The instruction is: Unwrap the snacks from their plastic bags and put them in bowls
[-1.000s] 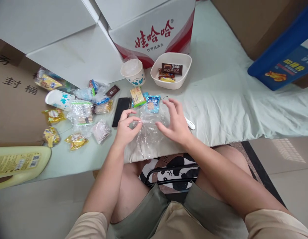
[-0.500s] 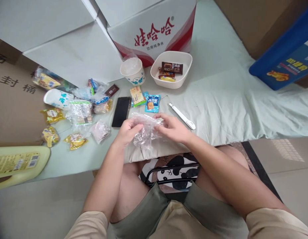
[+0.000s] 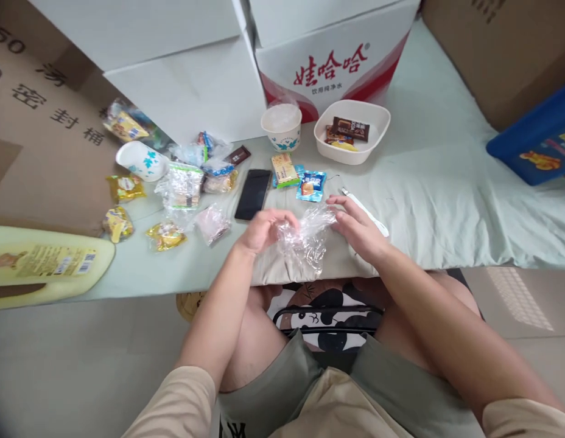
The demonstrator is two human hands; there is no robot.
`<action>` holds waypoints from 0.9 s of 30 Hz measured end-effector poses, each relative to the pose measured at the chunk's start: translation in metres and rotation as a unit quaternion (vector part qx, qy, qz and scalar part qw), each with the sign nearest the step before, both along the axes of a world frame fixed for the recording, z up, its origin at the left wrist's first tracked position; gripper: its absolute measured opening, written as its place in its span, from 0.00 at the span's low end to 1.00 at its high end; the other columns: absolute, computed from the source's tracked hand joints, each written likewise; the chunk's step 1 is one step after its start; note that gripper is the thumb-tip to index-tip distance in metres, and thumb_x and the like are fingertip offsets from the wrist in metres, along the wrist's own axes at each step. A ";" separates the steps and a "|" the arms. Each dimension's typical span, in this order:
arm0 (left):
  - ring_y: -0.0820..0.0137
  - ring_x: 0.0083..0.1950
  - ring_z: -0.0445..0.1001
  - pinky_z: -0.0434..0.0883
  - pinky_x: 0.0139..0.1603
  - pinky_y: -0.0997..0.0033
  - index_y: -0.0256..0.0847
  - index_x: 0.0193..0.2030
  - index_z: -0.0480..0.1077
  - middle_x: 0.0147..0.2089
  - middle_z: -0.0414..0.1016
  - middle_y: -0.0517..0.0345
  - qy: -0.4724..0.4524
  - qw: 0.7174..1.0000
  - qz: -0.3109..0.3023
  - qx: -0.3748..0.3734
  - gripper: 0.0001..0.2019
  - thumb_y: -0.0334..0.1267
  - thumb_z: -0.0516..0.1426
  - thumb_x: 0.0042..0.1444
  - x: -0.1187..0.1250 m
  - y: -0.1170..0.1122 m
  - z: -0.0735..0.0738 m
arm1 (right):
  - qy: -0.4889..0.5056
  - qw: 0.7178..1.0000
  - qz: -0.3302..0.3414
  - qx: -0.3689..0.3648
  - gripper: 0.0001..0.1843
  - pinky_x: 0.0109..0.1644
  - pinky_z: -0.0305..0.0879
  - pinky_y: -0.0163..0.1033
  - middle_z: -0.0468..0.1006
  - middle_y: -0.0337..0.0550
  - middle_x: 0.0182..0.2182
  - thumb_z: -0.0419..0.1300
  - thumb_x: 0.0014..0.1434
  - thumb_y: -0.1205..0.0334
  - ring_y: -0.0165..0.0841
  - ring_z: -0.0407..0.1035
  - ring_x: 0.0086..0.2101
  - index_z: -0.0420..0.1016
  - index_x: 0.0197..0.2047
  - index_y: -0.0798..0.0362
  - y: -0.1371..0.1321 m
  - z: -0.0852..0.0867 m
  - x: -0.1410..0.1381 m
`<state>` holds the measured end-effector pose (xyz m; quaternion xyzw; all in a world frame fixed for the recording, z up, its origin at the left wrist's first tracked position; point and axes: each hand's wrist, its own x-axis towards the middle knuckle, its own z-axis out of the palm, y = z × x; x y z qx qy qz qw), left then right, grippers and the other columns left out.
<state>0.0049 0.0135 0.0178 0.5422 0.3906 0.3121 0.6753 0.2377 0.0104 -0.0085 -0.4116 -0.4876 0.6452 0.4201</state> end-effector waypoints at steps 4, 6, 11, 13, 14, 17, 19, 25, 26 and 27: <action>0.69 0.38 0.72 0.70 0.40 0.69 0.41 0.41 0.73 0.40 0.75 0.57 0.124 0.981 0.053 0.136 0.12 0.41 0.61 0.50 -0.004 -0.004 -0.004 | -0.068 0.996 0.053 -0.025 0.19 0.39 0.75 0.44 0.77 0.39 0.31 0.69 0.52 0.51 0.33 0.73 0.30 0.73 0.45 0.48 -0.008 0.008 -0.023; 0.66 0.47 0.72 0.71 0.46 0.68 0.44 0.50 0.71 0.51 0.73 0.54 0.149 0.959 0.159 0.181 0.19 0.36 0.61 0.49 -0.006 -0.006 -0.005 | -0.089 0.996 -0.009 0.001 0.12 0.37 0.73 0.41 0.75 0.38 0.26 0.69 0.52 0.54 0.32 0.71 0.28 0.72 0.35 0.50 -0.006 0.016 -0.036; 0.67 0.47 0.73 0.71 0.46 0.67 0.42 0.49 0.69 0.51 0.72 0.50 0.046 0.970 0.203 0.128 0.13 0.43 0.57 0.58 -0.009 -0.004 -0.004 | -0.004 0.996 -0.012 -0.085 0.10 0.32 0.70 0.39 0.73 0.39 0.27 0.64 0.50 0.54 0.31 0.69 0.27 0.69 0.32 0.49 0.008 0.030 -0.071; 0.68 0.44 0.73 0.71 0.46 0.68 0.40 0.46 0.70 0.46 0.74 0.53 -0.019 0.980 0.167 0.109 0.13 0.44 0.59 0.56 -0.010 -0.002 -0.004 | -0.008 0.994 0.015 -0.112 0.13 0.31 0.70 0.39 0.75 0.41 0.31 0.63 0.50 0.53 0.33 0.69 0.29 0.71 0.38 0.49 0.014 0.029 -0.083; 0.69 0.43 0.73 0.70 0.47 0.68 0.40 0.44 0.70 0.45 0.75 0.54 -0.032 0.977 0.178 0.110 0.14 0.42 0.61 0.54 -0.011 -0.001 -0.004 | -0.026 0.993 0.021 -0.116 0.16 0.31 0.69 0.39 0.76 0.42 0.33 0.63 0.50 0.53 0.33 0.70 0.30 0.71 0.42 0.48 0.017 0.028 -0.087; 0.72 0.40 0.72 0.69 0.45 0.70 0.40 0.42 0.69 0.43 0.75 0.56 -0.040 0.962 0.252 0.097 0.12 0.36 0.62 0.50 -0.013 0.002 -0.004 | -0.115 0.992 -0.002 -0.060 0.24 0.32 0.70 0.40 0.75 0.43 0.38 0.63 0.52 0.53 0.36 0.71 0.34 0.67 0.51 0.47 0.022 0.024 -0.090; 0.73 0.39 0.71 0.69 0.44 0.70 0.40 0.41 0.68 0.41 0.74 0.57 -0.054 0.952 0.292 0.070 0.11 0.35 0.62 0.50 -0.016 0.004 -0.004 | -0.167 0.983 -0.050 0.062 0.27 0.37 0.71 0.43 0.74 0.46 0.45 0.64 0.53 0.53 0.38 0.72 0.40 0.64 0.56 0.45 0.023 0.023 -0.087; 0.68 0.47 0.76 0.71 0.52 0.64 0.41 0.45 0.70 0.45 0.77 0.54 -0.191 0.948 0.251 -0.035 0.12 0.39 0.61 0.55 -0.021 0.007 0.005 | -0.294 0.893 0.068 0.333 0.22 0.46 0.71 0.49 0.76 0.49 0.47 0.65 0.56 0.57 0.43 0.73 0.44 0.70 0.54 0.45 0.043 0.035 -0.084; 0.65 0.51 0.76 0.71 0.54 0.63 0.42 0.48 0.70 0.49 0.77 0.52 -0.196 0.949 0.244 -0.038 0.13 0.39 0.60 0.56 -0.022 0.006 0.008 | -0.318 0.874 0.046 0.365 0.18 0.46 0.70 0.50 0.77 0.49 0.44 0.65 0.56 0.59 0.43 0.73 0.43 0.72 0.51 0.46 0.056 0.040 -0.086; 0.64 0.56 0.75 0.70 0.57 0.61 0.43 0.50 0.70 0.54 0.76 0.51 -0.189 0.950 0.248 -0.033 0.13 0.39 0.59 0.57 -0.024 0.005 0.010 | -0.347 0.851 0.007 0.395 0.15 0.49 0.70 0.52 0.77 0.50 0.42 0.64 0.57 0.62 0.43 0.73 0.43 0.75 0.48 0.47 0.073 0.046 -0.087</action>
